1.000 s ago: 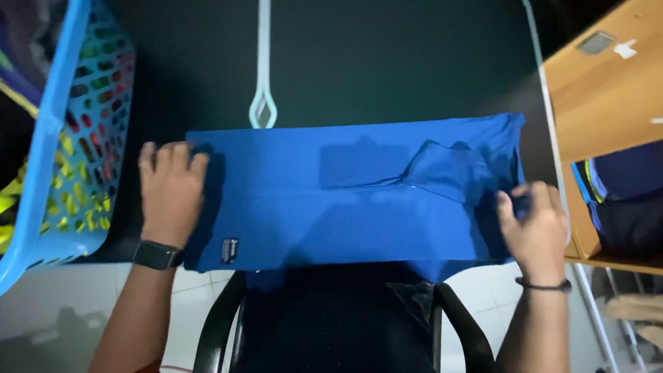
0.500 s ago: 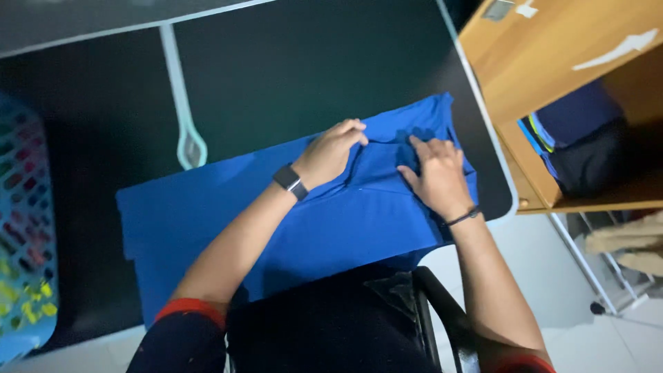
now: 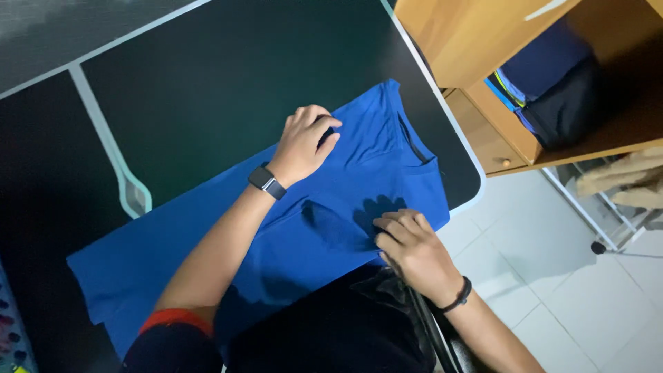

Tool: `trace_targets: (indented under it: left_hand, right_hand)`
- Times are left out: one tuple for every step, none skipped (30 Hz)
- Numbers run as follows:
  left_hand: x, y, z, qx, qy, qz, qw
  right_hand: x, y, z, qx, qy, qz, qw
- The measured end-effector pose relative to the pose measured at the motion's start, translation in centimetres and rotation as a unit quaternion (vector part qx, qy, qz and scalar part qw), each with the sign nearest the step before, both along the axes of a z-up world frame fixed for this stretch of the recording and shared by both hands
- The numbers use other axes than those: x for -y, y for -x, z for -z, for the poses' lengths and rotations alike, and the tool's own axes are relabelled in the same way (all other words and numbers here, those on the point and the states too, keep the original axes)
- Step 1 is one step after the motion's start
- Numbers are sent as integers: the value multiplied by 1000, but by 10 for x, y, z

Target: Folding a blue t-shirt on a table and placing it inside a wardrobe

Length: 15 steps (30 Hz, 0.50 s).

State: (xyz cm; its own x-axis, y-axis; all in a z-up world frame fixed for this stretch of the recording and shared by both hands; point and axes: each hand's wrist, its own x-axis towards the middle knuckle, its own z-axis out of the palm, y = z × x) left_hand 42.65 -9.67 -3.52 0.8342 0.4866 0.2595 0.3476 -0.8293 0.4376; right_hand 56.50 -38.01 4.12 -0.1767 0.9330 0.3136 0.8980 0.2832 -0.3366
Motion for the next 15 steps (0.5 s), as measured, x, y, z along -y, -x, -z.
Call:
trace_targets:
  left_hand:
    - [2, 0, -1, -11, -15, -2, 1000]
    - [6, -1, -3, -12, -13, 1, 1000]
    - [10, -1, -6, -24, -44, 1, 999]
    - [12, -1, -9, -35, -77, 0, 996]
    - [15, -3, -10, -35, -76, 1, 996]
    - [17, -4, -11, -26, -97, 4, 995]
    - [19, -4, -12, -17, -117, 7, 993]
    - [19, -10, -10, -18, -118, 8, 993]
    - [19, -15, -7, 26, -127, 24, 991]
    - [20, -20, -5, 69, -135, 41, 988]
    - [23, -25, -6, 69, -136, 42, 987]
    - [27, -32, -7, 68, -120, 36, 990]
    - [30, -38, -8, 67, -104, 30, 992]
    - [34, -42, -12, 68, -105, 31, 992]
    - [38, -45, -15, 61, -105, 24, 992]
  right_hand:
    - [2, 1, -3, 40, -11, 6, 999]
    - [5, 0, 2, 39, -9, 8, 999]
    - [7, 0, 5, 36, -8, 9, 999]
    - [9, -2, 9, 33, -9, 9, 999]
    - [8, -3, 3, 32, -8, 10, 999]
    - [6, -3, -4, 0, 0, 2, 1000]
    - [5, -4, -11, -33, 8, -6, 999]
    - [-5, -9, -14, -34, 6, -5, 999]
    - [-14, -15, -16, -69, -3, 1, 998]
    - [-23, -21, -20, -103, -12, 8, 995]
    - [-43, -23, -21, -104, -13, 9, 994]
    - [-63, -26, -21, -132, -53, 28, 989]
    - [-82, -29, -22, -161, -93, 47, 982]
    - [-101, -33, -18, -160, -94, 47, 982]
    - [-119, -36, -13, -194, -110, 39, 974]
